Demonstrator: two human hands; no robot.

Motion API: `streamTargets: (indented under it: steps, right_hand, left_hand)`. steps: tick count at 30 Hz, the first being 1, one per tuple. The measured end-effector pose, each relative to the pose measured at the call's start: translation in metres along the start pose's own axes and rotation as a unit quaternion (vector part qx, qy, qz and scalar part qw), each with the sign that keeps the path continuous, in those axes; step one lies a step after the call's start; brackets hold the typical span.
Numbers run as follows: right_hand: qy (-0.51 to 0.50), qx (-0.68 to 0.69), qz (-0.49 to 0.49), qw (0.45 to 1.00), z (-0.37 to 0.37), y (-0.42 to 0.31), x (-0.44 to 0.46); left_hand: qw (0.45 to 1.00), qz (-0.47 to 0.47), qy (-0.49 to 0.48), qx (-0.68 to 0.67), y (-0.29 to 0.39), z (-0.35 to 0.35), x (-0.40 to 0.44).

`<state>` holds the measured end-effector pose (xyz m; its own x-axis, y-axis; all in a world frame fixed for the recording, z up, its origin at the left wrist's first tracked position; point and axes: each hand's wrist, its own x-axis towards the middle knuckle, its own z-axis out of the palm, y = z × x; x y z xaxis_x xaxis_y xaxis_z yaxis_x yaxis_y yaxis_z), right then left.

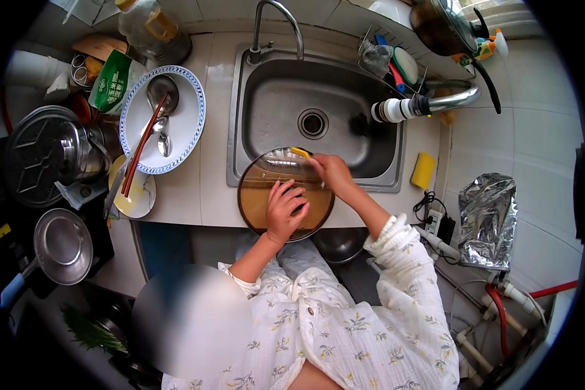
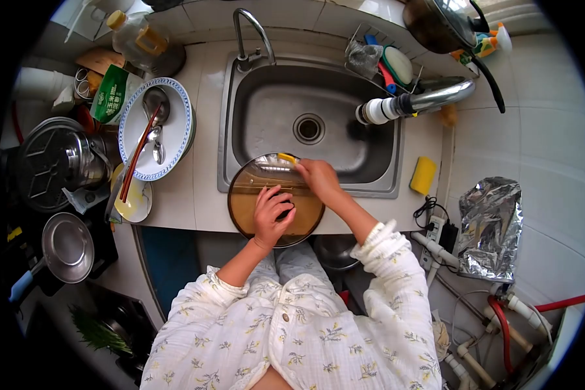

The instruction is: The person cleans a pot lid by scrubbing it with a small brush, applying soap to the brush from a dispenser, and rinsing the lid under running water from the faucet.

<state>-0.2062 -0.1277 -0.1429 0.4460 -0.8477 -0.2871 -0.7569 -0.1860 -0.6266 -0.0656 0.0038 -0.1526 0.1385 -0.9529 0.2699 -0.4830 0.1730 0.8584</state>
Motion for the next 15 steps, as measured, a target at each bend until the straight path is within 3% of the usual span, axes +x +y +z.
streamTargets:
  steps: [5,11,15]
  right_hand:
    - [0.023,-0.01,-0.04,0.999,-0.009,-0.009,0.005]
    - [-0.04,-0.004,0.079,0.996,-0.035,0.035,-0.045]
    - [-0.021,0.004,0.032,0.999,-0.019,0.014,-0.009]
  left_hand:
    - [0.999,0.008,-0.018,0.031,-0.001,-0.01,0.009]
    - [1.0,-0.017,0.002,0.018,-0.001,-0.007,0.01]
    - [1.0,0.007,-0.017,0.016,-0.007,-0.005,0.009]
